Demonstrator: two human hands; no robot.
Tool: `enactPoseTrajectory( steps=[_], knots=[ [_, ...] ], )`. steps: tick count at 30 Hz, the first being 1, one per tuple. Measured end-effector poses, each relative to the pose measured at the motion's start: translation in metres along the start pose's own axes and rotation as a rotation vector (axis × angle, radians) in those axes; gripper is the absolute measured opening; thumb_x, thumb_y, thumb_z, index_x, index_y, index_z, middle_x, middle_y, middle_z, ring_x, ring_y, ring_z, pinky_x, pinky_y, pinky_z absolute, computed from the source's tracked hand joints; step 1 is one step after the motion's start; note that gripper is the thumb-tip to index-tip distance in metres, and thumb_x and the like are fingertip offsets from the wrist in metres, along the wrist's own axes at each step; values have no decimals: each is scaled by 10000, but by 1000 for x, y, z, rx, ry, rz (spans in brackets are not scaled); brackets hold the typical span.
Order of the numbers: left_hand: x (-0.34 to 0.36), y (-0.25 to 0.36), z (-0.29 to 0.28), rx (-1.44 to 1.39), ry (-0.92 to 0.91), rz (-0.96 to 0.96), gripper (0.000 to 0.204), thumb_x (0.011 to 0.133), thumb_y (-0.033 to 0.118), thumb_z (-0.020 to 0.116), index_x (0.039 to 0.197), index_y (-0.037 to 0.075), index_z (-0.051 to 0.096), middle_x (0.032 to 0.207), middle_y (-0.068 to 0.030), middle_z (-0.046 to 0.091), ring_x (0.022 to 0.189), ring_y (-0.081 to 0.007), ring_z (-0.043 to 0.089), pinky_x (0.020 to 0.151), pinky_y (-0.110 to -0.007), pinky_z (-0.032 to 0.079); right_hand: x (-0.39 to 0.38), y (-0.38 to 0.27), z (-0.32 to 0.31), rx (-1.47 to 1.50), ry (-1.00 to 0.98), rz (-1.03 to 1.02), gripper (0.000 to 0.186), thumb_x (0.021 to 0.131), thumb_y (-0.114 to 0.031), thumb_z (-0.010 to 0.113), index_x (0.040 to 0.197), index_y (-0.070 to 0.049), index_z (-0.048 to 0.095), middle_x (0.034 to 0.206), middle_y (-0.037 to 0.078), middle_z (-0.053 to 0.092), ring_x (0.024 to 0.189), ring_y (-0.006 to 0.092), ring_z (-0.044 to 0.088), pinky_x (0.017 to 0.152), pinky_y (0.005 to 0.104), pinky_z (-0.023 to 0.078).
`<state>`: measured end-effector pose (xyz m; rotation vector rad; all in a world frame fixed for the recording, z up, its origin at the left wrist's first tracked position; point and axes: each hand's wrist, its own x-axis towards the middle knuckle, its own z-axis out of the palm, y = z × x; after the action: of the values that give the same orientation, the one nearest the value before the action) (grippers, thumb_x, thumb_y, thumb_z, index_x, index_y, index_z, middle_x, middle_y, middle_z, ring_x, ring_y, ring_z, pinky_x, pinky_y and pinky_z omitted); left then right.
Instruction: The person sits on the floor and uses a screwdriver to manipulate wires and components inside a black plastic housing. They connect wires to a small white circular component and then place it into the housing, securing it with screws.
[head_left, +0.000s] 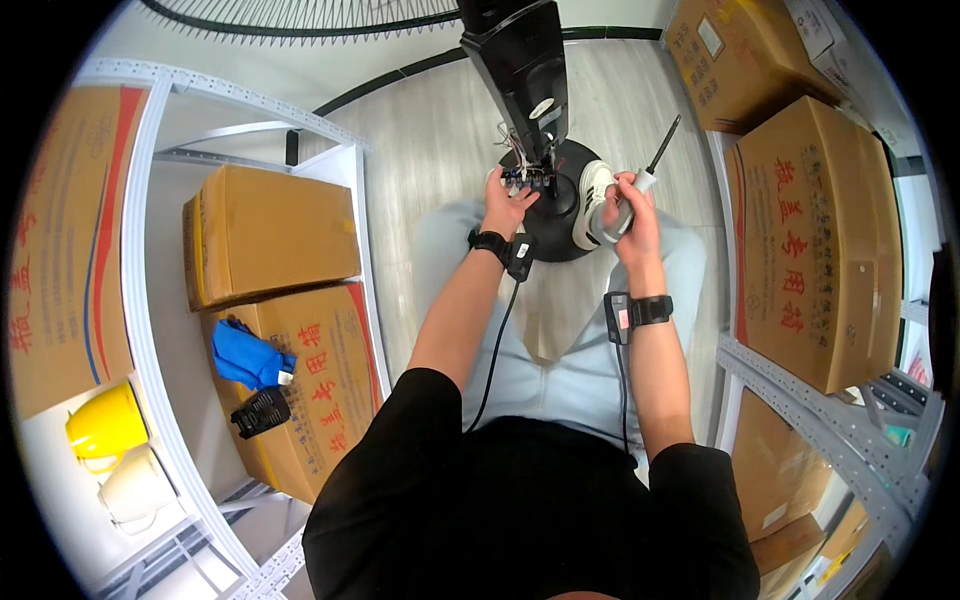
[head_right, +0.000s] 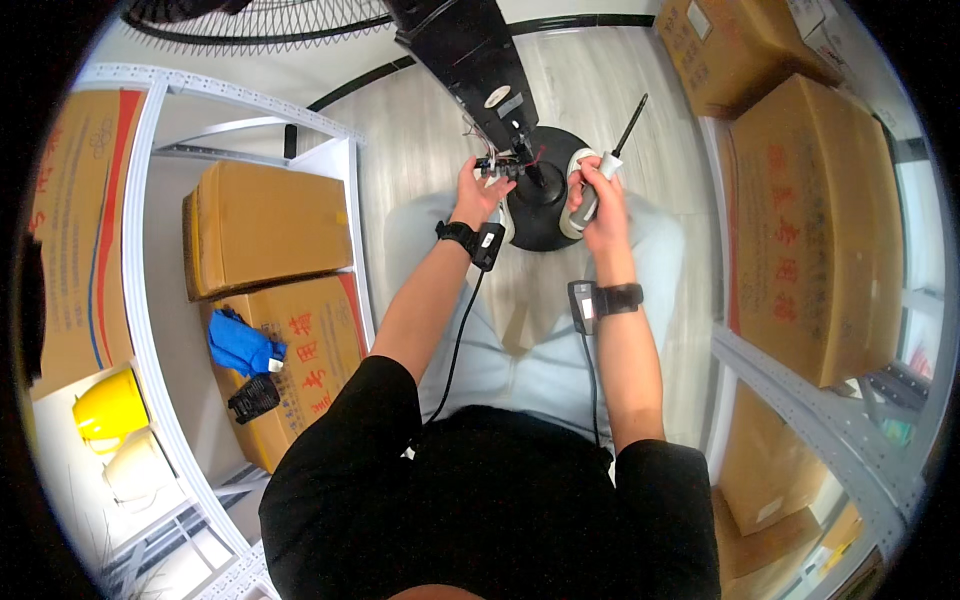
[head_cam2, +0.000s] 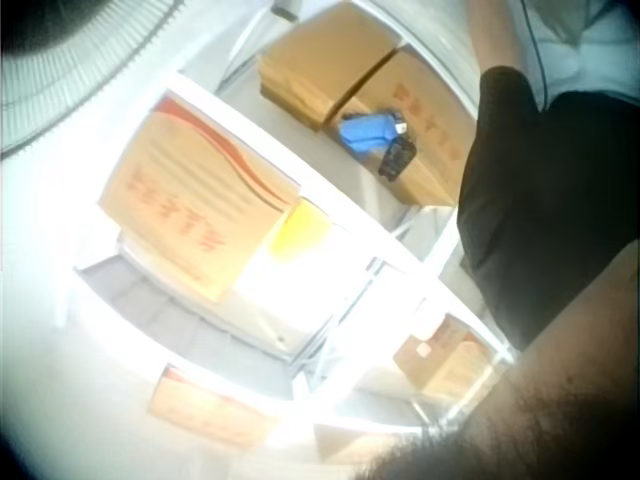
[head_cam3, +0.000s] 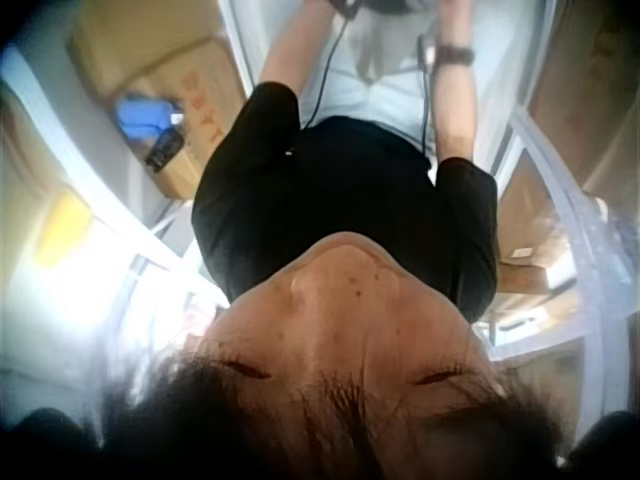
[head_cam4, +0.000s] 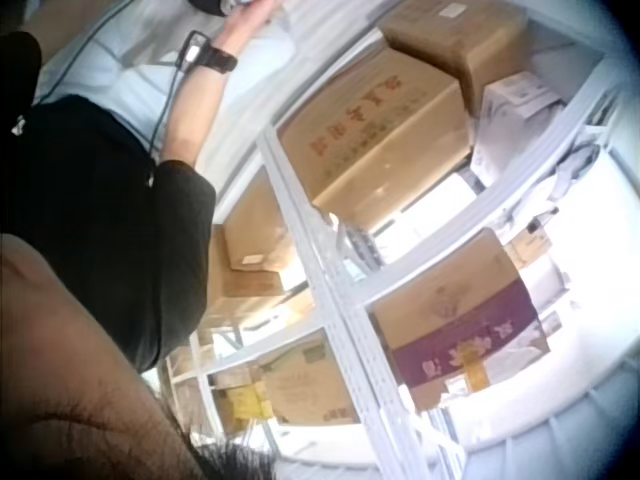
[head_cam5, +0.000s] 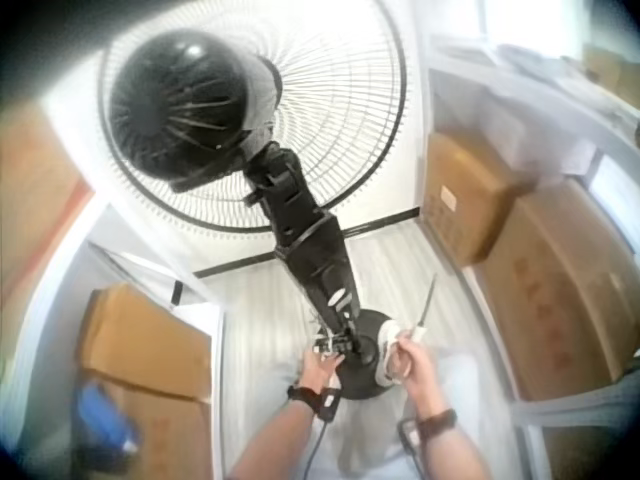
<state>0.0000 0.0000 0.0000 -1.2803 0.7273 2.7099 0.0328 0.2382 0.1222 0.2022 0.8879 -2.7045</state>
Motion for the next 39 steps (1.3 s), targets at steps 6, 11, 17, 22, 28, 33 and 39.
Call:
enactPoseTrajectory(
  steps=[6, 11, 17, 22, 28, 33, 39],
  knots=[
    [0, 0, 9, 68, -91, 41, 420, 951, 348, 563, 1216, 41, 453, 1245, -151, 427, 1214, -378, 418, 1014, -641, 363, 0, -6, 11, -98, 68, -42, 168, 926, -152, 587, 1048, -44, 544, 833, 83, 617, 589, 120, 526, 537, 265, 433],
    [-49, 16, 14, 342, -10, -114, 379, 968, 418, 521, 1196, 116, 510, 1167, -123, 504, 1139, -380, 488, 974, -631, 383, -4, -4, 17, -364, 89, 18, 187, 881, -119, 652, 1040, -34, 597, 880, 72, 658, 609, 79, 542, 518, 218, 425],
    [-113, 37, 22, 420, -46, -102, 366, 987, 401, 486, 1163, 81, 518, 1121, -121, 539, 918, -326, 597, 899, -596, 481, -18, 22, 36, -703, 36, 191, 253, 848, -155, 718, 1072, -59, 652, 826, -16, 625, 593, 37, 510, 459, 199, 379],
    [-154, 50, 31, 500, -231, 33, 344, 981, 382, 509, 1125, 71, 533, 973, -91, 587, 850, -254, 631, 812, -476, 557, -34, 33, 51, -833, -26, 101, 411, 777, -234, 797, 1122, -76, 638, 763, -29, 611, 564, 47, 528, 441, 212, 393],
    [-171, 50, 51, 548, -479, 261, 409, 989, 411, 487, 1135, 35, 549, 1048, -105, 618, 966, -237, 627, 816, -423, 544, -39, 37, 60, -909, 56, -40, 437, 769, -225, 799, 1150, -97, 628, 788, -24, 637, 554, 52, 521, 457, 226, 405],
    [-159, 42, 42, 361, -786, 241, 563, 949, 315, 589, 1377, 7, 394, 1259, -137, 536, 1197, -270, 518, 995, -473, 449, -46, 33, 64, -872, 54, -150, 448, 768, -204, 796, 1163, -88, 622, 826, -26, 658, 584, 47, 530, 507, 216, 425],
    [-158, 37, 43, 343, -964, 274, 848, 812, 66, 721, 1480, 12, 201, 1408, -150, 415, 1288, -294, 436, 1088, -491, 358, -44, 39, 56, -858, 58, -246, 448, 765, -175, 800, 1164, -88, 617, 898, -40, 655, 749, 34, 541, 657, 212, 449]
  ],
)
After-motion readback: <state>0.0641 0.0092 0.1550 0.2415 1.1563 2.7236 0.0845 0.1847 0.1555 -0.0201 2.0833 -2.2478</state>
